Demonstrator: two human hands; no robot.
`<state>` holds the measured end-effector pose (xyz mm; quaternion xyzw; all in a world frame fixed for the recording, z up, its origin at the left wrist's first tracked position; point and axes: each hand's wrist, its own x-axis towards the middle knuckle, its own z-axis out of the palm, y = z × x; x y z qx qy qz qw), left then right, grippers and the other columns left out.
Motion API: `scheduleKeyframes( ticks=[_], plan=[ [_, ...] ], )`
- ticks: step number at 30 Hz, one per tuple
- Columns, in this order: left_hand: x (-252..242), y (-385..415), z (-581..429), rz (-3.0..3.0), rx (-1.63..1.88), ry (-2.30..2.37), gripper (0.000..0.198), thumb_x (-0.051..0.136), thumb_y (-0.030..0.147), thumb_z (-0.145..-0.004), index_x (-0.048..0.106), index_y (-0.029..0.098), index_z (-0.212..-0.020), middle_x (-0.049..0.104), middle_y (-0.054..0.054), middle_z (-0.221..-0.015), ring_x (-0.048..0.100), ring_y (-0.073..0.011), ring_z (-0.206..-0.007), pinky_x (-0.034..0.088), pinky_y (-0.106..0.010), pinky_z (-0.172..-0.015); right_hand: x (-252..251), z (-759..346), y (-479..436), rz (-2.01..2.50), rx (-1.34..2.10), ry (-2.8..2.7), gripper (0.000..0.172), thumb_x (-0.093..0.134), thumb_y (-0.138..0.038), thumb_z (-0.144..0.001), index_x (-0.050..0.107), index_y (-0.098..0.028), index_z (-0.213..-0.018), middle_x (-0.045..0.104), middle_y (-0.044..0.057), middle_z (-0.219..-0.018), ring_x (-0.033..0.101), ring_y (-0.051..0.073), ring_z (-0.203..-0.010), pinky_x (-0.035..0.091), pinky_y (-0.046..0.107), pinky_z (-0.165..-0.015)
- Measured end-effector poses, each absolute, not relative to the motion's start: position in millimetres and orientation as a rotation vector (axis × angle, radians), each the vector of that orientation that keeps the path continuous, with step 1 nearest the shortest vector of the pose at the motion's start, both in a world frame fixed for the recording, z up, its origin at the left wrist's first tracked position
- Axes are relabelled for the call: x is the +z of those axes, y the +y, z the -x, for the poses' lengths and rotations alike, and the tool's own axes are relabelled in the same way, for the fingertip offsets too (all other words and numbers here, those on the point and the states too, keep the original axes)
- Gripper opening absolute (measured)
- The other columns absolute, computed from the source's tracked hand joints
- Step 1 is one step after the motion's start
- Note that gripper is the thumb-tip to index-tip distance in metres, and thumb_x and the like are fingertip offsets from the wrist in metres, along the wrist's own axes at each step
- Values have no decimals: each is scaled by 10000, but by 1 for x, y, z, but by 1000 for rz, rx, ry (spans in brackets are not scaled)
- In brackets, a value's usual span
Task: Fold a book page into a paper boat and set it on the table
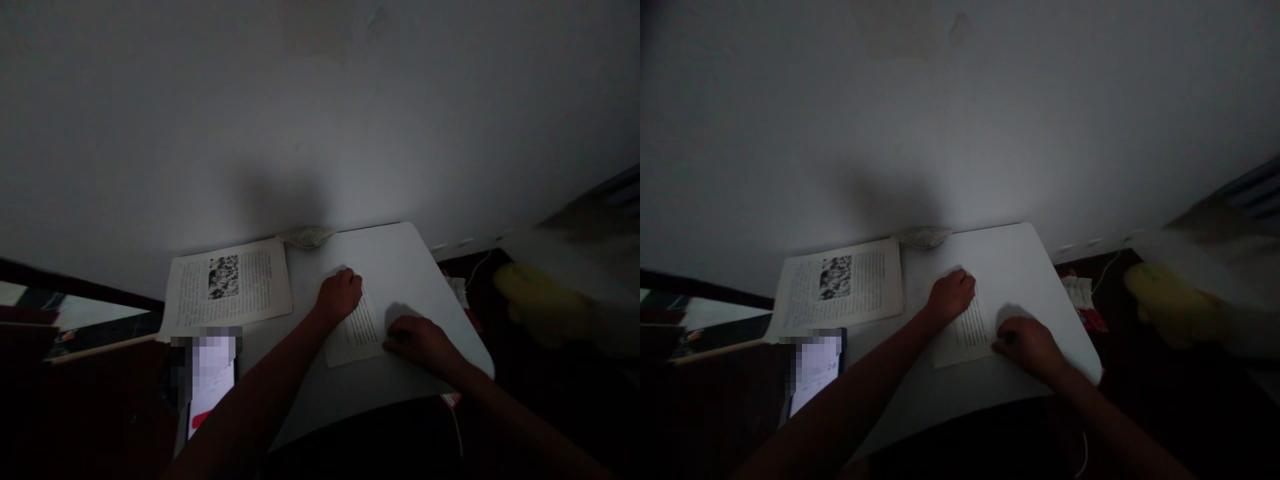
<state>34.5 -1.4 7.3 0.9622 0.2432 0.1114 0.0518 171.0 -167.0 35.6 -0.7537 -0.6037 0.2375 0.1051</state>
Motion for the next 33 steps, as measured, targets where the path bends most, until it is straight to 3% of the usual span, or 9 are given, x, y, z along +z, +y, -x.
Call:
scheduleKeyframes(
  ticks=[8,22,33],
  plan=[
    [13,-30,-29,-2884,395,924,200,462,209,-850,549,121,-1006,532,-122,-972,476,-281,-924,410,-422,-769,32,-169,-149,2242,675,-1596,149,615,-377,-734,713,-265,-733,726,-8,-785,662,189,-726,457,290,-636],
    [1,-31,-31,-2856,436,960,145,462,144,-811,567,146,-911,529,-105,-940,469,-246,-886,408,-388,-781,27,-193,-58,2312,498,-1508,178,620,-434,-730,726,-295,-761,740,-9,-799,677,200,-767,475,281,-615],
    [4,-32,-33,-2877,422,959,165,477,135,-787,563,147,-928,533,-104,-955,468,-240,-893,417,-383,-783,32,-196,-40,2421,443,-1404,261,626,-519,-692,733,-293,-768,736,32,-838,670,249,-804,481,317,-613]
  ],
)
